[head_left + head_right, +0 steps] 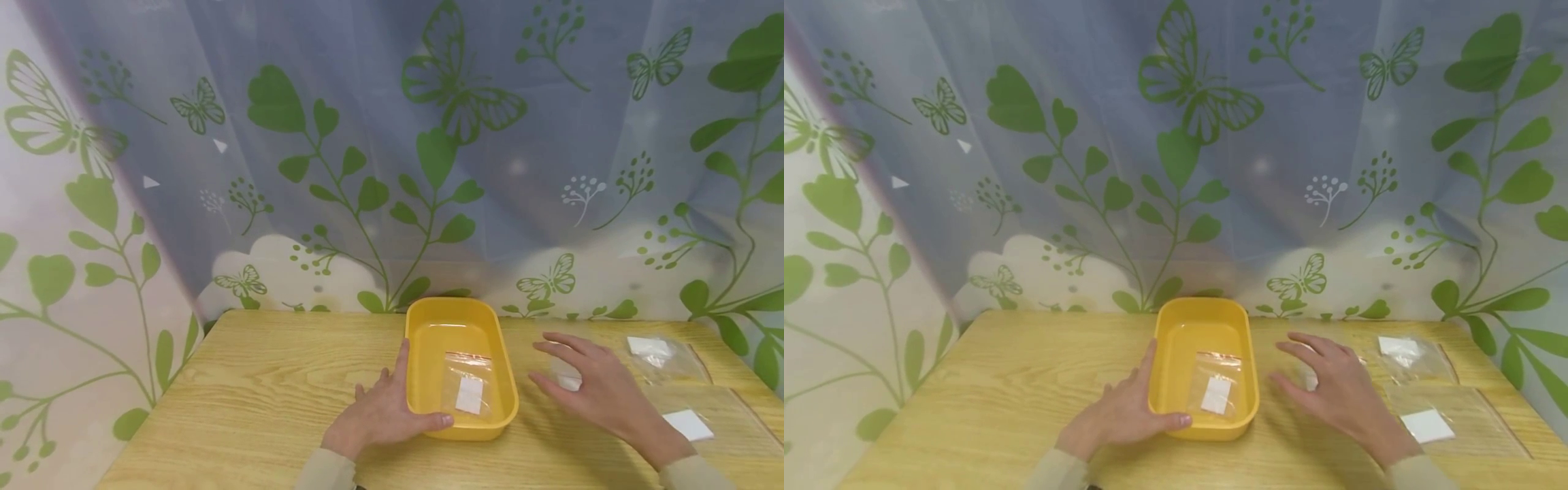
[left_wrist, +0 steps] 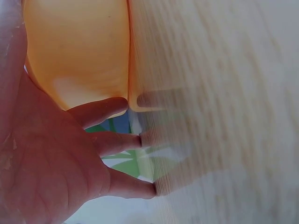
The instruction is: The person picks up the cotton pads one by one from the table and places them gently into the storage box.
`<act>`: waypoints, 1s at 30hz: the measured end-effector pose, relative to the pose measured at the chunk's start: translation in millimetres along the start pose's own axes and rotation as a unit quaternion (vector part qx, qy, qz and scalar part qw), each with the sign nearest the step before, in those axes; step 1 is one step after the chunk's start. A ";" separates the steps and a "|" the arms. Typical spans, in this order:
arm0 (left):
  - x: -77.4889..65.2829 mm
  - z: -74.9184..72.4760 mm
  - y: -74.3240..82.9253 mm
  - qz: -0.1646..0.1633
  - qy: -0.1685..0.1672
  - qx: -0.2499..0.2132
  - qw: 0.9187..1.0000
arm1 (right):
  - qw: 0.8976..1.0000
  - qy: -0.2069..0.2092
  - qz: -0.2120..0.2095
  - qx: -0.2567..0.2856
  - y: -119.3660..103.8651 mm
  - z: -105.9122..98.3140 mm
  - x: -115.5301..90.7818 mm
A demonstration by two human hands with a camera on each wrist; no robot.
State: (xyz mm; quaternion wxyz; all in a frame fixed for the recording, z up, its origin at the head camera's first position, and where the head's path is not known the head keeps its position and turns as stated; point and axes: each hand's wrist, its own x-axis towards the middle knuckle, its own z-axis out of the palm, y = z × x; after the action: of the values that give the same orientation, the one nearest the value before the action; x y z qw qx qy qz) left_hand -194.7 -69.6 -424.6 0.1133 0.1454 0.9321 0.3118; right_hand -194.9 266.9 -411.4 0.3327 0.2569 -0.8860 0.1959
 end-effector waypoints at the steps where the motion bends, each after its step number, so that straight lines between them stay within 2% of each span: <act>1: -0.2 -0.1 0.1 0.000 0.000 0.000 1.000 | 1.000 0.004 -0.002 -0.003 1.6 -0.7 -1.0; 7: 0.2 -0.3 0.2 0.000 0.000 0.000 1.000 | 1.000 0.013 0.004 -0.012 8.9 -6.0 -6.3; 12: 1.3 -0.2 0.0 -0.001 0.000 -0.002 1.000 | 1.000 0.004 0.014 -0.022 13.9 -10.8 -11.8; 23: 0.9 0.2 0.7 -0.004 -0.004 -0.003 1.000 | 0.998 -0.031 0.052 -0.024 29.4 -19.4 -27.8; 30: 1.9 0.5 0.3 -0.004 -0.003 -0.008 1.000 | 0.993 -0.069 0.097 0.006 42.8 -24.2 -34.8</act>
State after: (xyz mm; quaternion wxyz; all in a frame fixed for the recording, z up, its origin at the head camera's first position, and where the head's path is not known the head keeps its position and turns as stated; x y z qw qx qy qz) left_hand -196.3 -68.4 -425.1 0.1188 0.1421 0.9297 0.3184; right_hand -185.6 324.6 -426.0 0.2483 0.1851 -0.9263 0.2146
